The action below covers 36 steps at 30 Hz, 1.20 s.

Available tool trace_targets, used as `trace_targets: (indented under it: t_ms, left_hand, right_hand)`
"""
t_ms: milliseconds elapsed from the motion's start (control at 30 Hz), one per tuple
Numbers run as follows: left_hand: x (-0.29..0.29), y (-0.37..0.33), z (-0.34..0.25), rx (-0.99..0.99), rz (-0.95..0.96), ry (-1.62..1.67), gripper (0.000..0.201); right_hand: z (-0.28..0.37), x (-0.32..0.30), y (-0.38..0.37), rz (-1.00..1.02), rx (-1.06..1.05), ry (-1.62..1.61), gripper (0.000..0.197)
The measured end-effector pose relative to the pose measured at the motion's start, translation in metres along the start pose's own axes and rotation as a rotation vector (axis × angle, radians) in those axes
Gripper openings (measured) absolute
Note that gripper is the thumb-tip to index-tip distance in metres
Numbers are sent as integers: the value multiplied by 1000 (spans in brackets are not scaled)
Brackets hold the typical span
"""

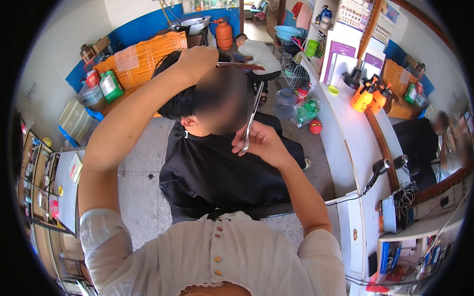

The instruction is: The person uses a red comb and scissors to cut a seated client's hair. They repeatedly lift sections of hair with the comb and trim with the scissors, working around the head. Cut hair falls onto the black cape and floor.

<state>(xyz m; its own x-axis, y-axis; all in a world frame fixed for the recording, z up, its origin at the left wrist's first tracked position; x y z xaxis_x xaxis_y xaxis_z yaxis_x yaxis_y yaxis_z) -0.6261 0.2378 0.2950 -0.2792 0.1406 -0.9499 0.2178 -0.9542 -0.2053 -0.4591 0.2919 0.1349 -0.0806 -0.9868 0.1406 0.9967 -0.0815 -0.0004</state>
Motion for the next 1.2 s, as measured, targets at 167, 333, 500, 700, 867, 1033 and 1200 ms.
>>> trace_targets:
  t_ms: [167, 333, 500, 700, 867, 1033, 1200]
  left_hand:
    - [-1, 9, 21, -106, -9, 62, 27]
    - [2, 26, 45, -130, -55, 455, 27]
    - [7, 36, 44, -139, -165, 911, 28]
    - [13, 42, 45, -159, -96, 1020, 18]
    - [10, 38, 40, -232, -116, 814, 13]
    - [-6, 29, 17, -336, -55, 221, 59]
    - [-16, 8, -28, -273, 78, -16, 28]
  right_hand:
    - [4, -33, -32, 268, 81, 30, 39]
    - [18, -51, -57, 430, 108, 21, 61]
    - [28, -58, -68, 512, 169, 37, 60]
    - [24, -34, -56, 667, 311, 304, 28]
    - [21, -35, -63, 599, 235, 254, 27]
    - [-1, -3, -48, 623, 416, 528, 21]
    - [-6, -1, -39, 632, 229, 590, 22]
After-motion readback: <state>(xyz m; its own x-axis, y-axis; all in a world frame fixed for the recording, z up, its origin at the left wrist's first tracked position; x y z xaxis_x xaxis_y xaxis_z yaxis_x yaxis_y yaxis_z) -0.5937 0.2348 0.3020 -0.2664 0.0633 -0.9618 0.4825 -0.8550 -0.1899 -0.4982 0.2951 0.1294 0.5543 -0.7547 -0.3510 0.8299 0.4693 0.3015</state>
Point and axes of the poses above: each hand's wrist, its own y-axis away from the middle knuckle, its own x-axis out of the palm, z = x × y, the point moved 5 cm from there along -y, towards the middle knuckle, and after that the axes turned 12 degrees about x, right-handed, at the moved point
